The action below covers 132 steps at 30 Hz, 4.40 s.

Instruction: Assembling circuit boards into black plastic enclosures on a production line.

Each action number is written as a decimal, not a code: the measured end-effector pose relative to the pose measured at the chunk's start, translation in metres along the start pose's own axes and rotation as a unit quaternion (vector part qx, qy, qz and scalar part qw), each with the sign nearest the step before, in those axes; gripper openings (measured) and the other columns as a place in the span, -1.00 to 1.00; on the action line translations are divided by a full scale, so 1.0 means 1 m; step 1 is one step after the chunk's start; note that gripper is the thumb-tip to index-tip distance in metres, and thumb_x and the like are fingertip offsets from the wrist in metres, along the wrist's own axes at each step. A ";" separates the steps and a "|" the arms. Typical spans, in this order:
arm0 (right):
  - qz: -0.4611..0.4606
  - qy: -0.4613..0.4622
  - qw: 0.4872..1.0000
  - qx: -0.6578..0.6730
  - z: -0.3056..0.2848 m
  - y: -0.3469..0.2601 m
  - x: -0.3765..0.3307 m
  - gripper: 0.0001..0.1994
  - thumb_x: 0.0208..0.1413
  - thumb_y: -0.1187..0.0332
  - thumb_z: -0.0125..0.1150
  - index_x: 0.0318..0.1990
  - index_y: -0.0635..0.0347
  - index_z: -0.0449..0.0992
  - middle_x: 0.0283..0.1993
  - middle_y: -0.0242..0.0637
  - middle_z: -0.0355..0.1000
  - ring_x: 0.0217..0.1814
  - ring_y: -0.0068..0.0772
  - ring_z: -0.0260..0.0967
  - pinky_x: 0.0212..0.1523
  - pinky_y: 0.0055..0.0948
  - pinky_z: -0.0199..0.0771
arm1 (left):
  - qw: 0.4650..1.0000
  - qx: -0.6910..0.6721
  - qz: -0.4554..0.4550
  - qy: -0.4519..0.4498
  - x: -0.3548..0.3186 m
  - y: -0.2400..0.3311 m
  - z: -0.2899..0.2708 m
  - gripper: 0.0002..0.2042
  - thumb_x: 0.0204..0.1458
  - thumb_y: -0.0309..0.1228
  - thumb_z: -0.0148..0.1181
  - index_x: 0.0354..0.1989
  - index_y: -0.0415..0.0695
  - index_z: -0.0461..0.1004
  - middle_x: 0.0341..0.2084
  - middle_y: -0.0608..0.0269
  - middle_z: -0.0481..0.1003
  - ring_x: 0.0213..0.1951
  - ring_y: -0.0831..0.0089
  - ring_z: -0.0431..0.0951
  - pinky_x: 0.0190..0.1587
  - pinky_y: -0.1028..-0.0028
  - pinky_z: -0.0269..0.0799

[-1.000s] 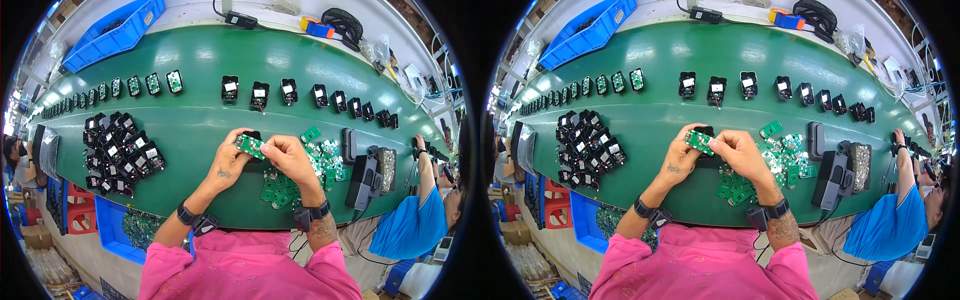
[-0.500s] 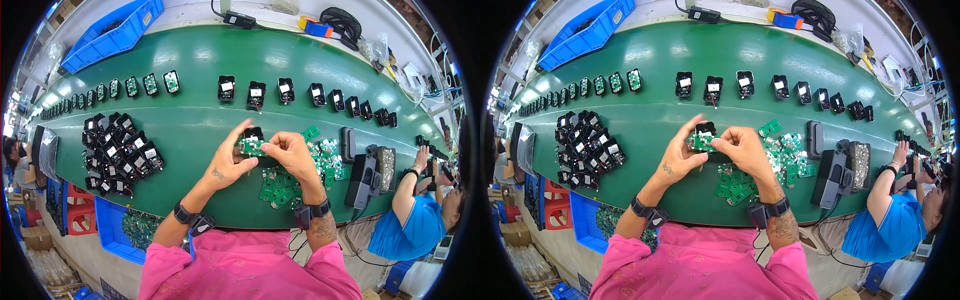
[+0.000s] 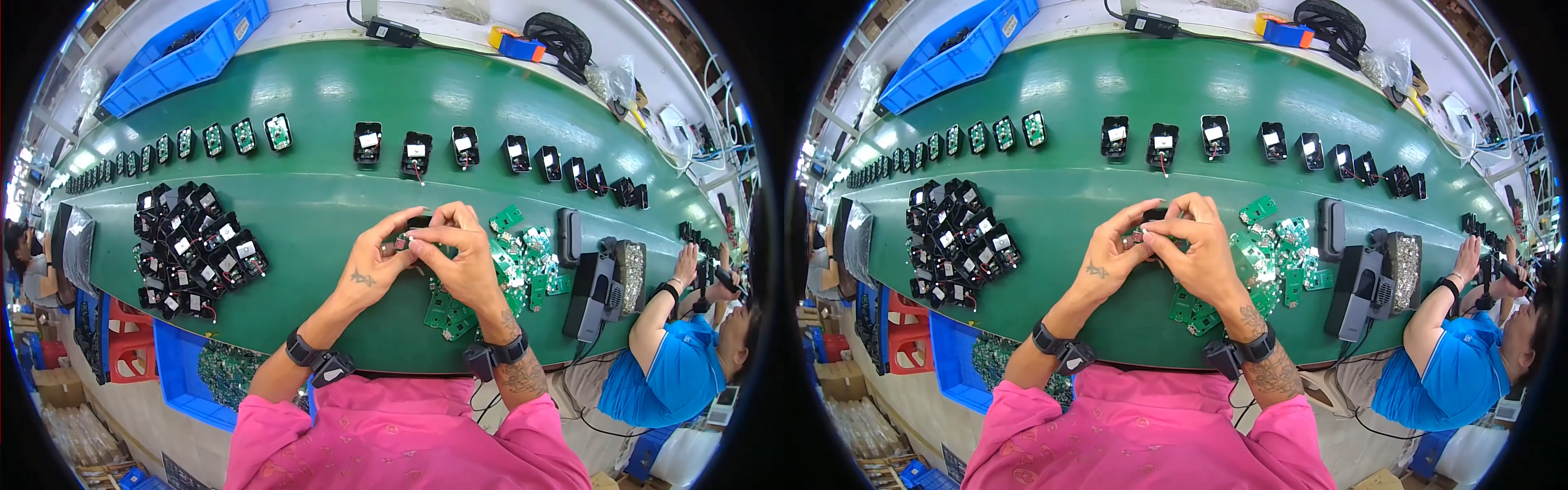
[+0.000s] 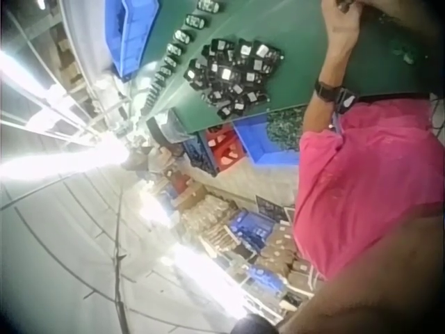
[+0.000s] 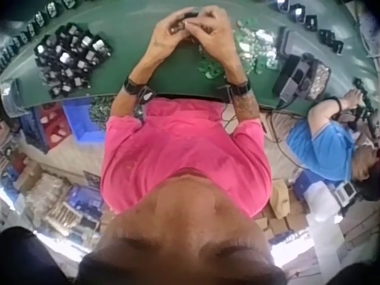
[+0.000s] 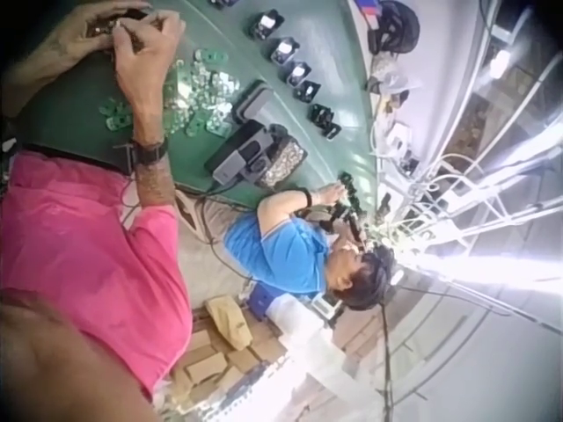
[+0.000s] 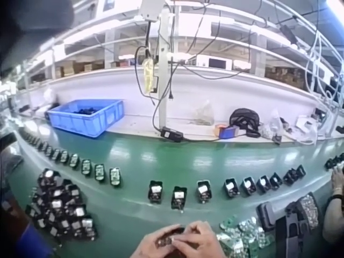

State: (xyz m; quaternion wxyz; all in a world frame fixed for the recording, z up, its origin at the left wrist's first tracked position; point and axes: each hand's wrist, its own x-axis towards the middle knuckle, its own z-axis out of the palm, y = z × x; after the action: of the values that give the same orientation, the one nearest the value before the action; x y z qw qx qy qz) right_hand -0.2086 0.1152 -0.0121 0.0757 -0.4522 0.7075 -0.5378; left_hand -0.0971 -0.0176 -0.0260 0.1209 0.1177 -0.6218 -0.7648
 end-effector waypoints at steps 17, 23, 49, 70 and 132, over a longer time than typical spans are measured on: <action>-0.092 0.092 0.991 -0.035 0.013 -0.004 -0.002 -0.94 0.07 0.51 0.30 -0.30 0.28 0.62 -0.44 -0.29 0.41 -0.38 -0.34 0.35 -0.38 -0.41 0.33 | 0.986 0.034 0.112 0.117 -0.003 0.002 0.007 -0.54 0.12 -0.70 0.12 0.24 -0.23 0.36 0.11 0.09 0.41 -0.03 0.47 0.54 -0.01 0.54 0.50; -0.031 0.018 0.998 -0.053 0.009 -0.010 -0.002 -0.94 0.07 0.52 0.28 -0.35 0.34 0.57 -0.54 -0.30 0.37 -0.61 -0.47 0.26 -0.57 -0.50 0.22 | 0.963 0.125 0.182 0.157 -0.007 0.004 0.009 -0.58 0.11 -0.71 0.13 0.18 -0.26 0.42 0.18 0.00 0.37 0.01 0.37 0.56 0.00 0.51 0.50; 0.047 -0.038 0.998 0.005 -0.004 -0.008 -0.001 -0.90 0.00 0.51 0.23 -0.45 0.41 0.51 -0.57 -0.23 0.39 -0.61 -0.46 0.28 -0.56 -0.42 0.24 | 0.922 0.274 0.247 0.118 -0.006 0.006 0.012 -0.58 0.01 -0.72 0.14 0.04 -0.04 0.57 0.07 -0.09 0.45 -0.05 0.08 0.61 -0.06 0.33 0.59; 0.212 0.012 0.976 0.050 -0.002 -0.002 -0.003 -0.82 0.25 0.39 0.20 -0.17 0.38 0.50 -0.39 -0.36 0.48 -0.47 -0.68 0.37 -0.47 -0.66 0.39 | 0.986 0.067 0.114 0.098 -0.006 0.017 0.010 -0.56 0.12 -0.63 0.14 0.21 -0.16 0.36 0.14 0.05 0.26 -0.04 0.38 0.57 -0.11 0.43 0.63; 0.054 0.094 0.993 -0.047 -0.009 0.010 0.002 -0.74 0.25 0.41 0.15 0.04 0.29 0.52 -0.42 -0.35 0.48 -0.54 -0.66 0.29 -0.53 -0.57 0.27 | 0.932 0.186 0.058 0.305 0.047 0.050 -0.056 -0.73 0.29 -0.41 -0.10 0.13 -0.10 0.32 -0.28 0.15 0.49 -0.64 0.51 0.51 -0.64 0.60 0.45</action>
State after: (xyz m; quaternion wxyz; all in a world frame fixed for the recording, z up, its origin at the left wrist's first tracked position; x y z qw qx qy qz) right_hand -0.2207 0.1201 -0.0163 0.0164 -0.3639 0.7592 -0.5394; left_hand -0.1211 -0.0947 0.0105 0.3252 0.3296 -0.6920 -0.5538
